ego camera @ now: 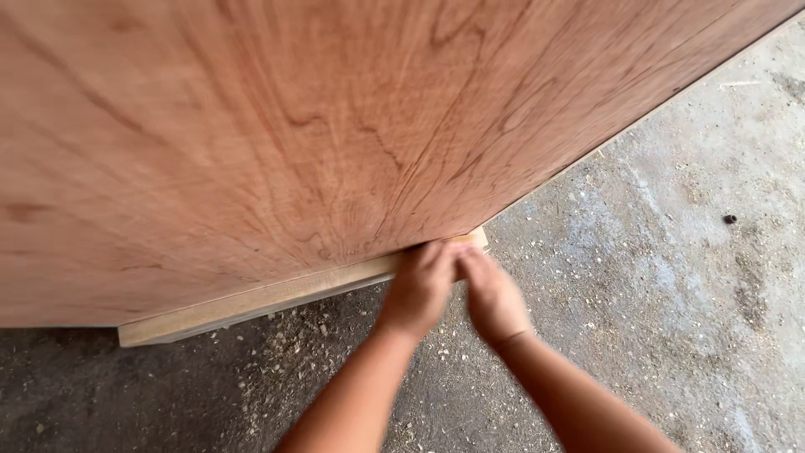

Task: The person sands a large wooden cabinet with a sanding sponge and a sanding block, working along the lower rails, drawer edges, side panels, and door frames, steadying the cabinet with the other hand and moving around the piece to sand different surfaces.

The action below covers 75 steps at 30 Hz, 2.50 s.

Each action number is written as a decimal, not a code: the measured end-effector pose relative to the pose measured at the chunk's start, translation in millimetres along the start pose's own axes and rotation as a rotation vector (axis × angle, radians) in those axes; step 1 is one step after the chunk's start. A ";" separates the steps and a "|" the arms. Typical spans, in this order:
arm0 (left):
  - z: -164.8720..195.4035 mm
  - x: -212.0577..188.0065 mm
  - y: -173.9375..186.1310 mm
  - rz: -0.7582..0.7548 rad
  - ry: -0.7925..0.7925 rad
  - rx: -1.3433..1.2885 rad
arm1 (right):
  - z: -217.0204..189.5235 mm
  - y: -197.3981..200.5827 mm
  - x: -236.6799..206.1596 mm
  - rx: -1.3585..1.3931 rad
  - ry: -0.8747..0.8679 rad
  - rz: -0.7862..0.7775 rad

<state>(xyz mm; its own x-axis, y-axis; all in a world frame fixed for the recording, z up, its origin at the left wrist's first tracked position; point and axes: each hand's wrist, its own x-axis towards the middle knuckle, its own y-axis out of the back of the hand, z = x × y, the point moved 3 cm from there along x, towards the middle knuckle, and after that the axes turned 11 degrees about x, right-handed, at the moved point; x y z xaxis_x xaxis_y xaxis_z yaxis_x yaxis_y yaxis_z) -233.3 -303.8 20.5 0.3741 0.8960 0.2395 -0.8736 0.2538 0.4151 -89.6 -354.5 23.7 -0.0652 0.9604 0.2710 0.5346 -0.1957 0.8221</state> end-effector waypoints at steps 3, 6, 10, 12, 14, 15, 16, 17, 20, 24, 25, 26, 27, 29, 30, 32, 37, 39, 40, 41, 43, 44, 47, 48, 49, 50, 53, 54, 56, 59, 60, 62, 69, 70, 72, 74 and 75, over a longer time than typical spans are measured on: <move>-32.7 -37.7 67.4 -0.142 0.276 -0.252 | -52.1 -59.7 2.5 0.349 -0.501 -0.163; -60.8 -83.1 163.9 -0.021 0.127 0.043 | -152.9 -118.3 16.1 0.101 0.107 -0.231; -89.2 -131.7 261.2 0.118 -0.104 0.896 | -250.8 -172.6 20.9 -0.023 0.351 -0.270; -92.4 -143.8 271.5 0.147 -0.238 0.942 | -263.1 -177.3 20.3 0.018 0.371 -0.215; -91.6 -143.5 261.2 0.179 -0.191 0.888 | -251.7 -173.0 17.7 0.090 0.387 -0.203; -90.5 -138.4 248.3 0.197 -0.078 0.813 | -237.6 -169.8 18.4 0.092 0.394 -0.228; -87.2 -131.6 232.1 0.213 0.033 0.739 | -217.9 -165.5 21.8 0.095 0.401 -0.250; -78.0 -123.3 211.9 0.227 -0.034 0.661 | -196.8 -160.1 22.8 0.098 0.407 -0.274; -47.3 -80.3 136.8 0.194 -0.138 0.532 | -108.4 -116.8 10.3 0.081 0.215 -0.296; -9.0 -17.6 28.4 -0.020 -0.032 0.050 | -0.8 -38.0 1.3 -0.024 0.003 -0.199; 3.0 -5.4 7.5 0.014 -0.157 0.248 | 17.9 -16.4 -0.9 -0.024 -0.027 -0.123; 11.9 2.4 -9.0 0.101 -0.207 0.255 | 28.9 1.9 0.4 -0.054 0.082 -0.044; 18.2 8.3 -20.4 0.187 -0.257 0.263 | 33.3 12.0 2.1 -0.082 0.191 0.036; 24.4 13.4 -36.3 0.195 -0.379 0.464 | 36.1 21.0 -0.6 -0.046 0.178 0.064; 24.0 12.0 -36.5 0.195 -0.439 0.564 | 32.6 20.3 -1.1 -0.027 0.169 0.078; 9.1 5.8 -24.4 0.013 -0.241 0.433 | 16.6 6.5 -2.3 0.030 0.101 0.094; -45.8 -49.8 86.1 -0.159 0.309 -0.372 | -68.0 -75.2 5.9 0.311 -0.246 -0.149; -52.2 -79.6 161.0 0.100 -0.214 0.516 | -139.5 -114.4 12.7 0.161 0.177 -0.140; -63.7 -94.9 195.5 0.130 -0.189 0.619 | -172.6 -138.4 16.0 0.027 0.263 -0.211; -74.5 -110.1 226.2 0.128 -0.178 0.731 | -201.9 -161.0 20.7 0.036 0.275 -0.281; -92.6 -132.8 274.0 0.070 -0.229 0.870 | -253.9 -192.2 24.0 -0.003 0.356 -0.340; -96.4 -142.7 286.4 0.063 -0.320 0.928 | -269.2 -198.3 22.6 -0.048 0.423 -0.329; -100.9 -152.5 288.4 0.189 -0.317 0.977 | -269.5 -190.9 23.4 0.008 0.438 -0.286; -101.5 -148.8 277.8 0.190 -0.168 0.843 | -259.3 -183.0 23.9 0.033 0.448 -0.304; -100.6 -143.9 262.1 0.191 -0.028 0.707 | -244.6 -174.0 29.0 0.055 0.459 -0.317; -93.6 -135.9 242.0 0.217 -0.051 0.692 | -227.5 -163.3 32.8 0.077 0.464 -0.330; -66.6 -101.3 170.0 0.222 -0.115 0.458 | -154.4 -122.9 33.6 0.287 0.060 -0.433; -61.3 -86.5 141.6 0.124 0.000 0.173 | -122.6 -106.9 26.7 0.448 -0.238 -0.499; -47.3 -56.0 85.7 -0.050 0.091 0.031 | -69.2 -71.1 19.8 0.290 -0.348 -0.406; -27.7 -19.5 15.6 -0.168 -0.070 0.246 | -9.2 -13.4 7.7 0.085 -0.170 -0.182; -24.1 -13.1 1.9 -0.101 -0.189 0.388 | -3.9 -3.2 3.2 -0.067 0.021 -0.078; -21.2 -5.3 -19.3 0.035 -0.428 0.669 | 8.6 8.3 -8.8 0.100 -0.044 0.060; -51.9 -35.9 30.1 -0.093 -0.441 0.868 | -22.0 -91.0 -21.0 0.988 -1.083 0.430; -56.9 -48.8 57.2 -0.086 -0.417 0.842 | -40.7 -110.3 -18.7 1.062 -1.016 0.412; -72.6 -77.1 118.5 -0.149 -0.345 0.884 | -82.4 -149.1 -18.4 1.070 -1.062 0.241; -95.1 -108.7 186.0 -0.211 -0.336 1.196 | -137.1 -188.2 -8.5 1.173 -0.943 0.095; -107.6 -123.4 217.5 -0.230 -0.368 1.325 | -164.5 -205.5 -4.7 1.223 -0.924 -0.013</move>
<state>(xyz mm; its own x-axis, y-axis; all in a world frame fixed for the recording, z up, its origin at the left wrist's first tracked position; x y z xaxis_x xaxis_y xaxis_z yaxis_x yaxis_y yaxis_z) -503.0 -320.0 -13.2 0.7075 0.6829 0.1816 0.0822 -0.3348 0.9387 -337.7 -351.5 -64.2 0.2075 0.8350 -0.5097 0.9126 -0.3528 -0.2066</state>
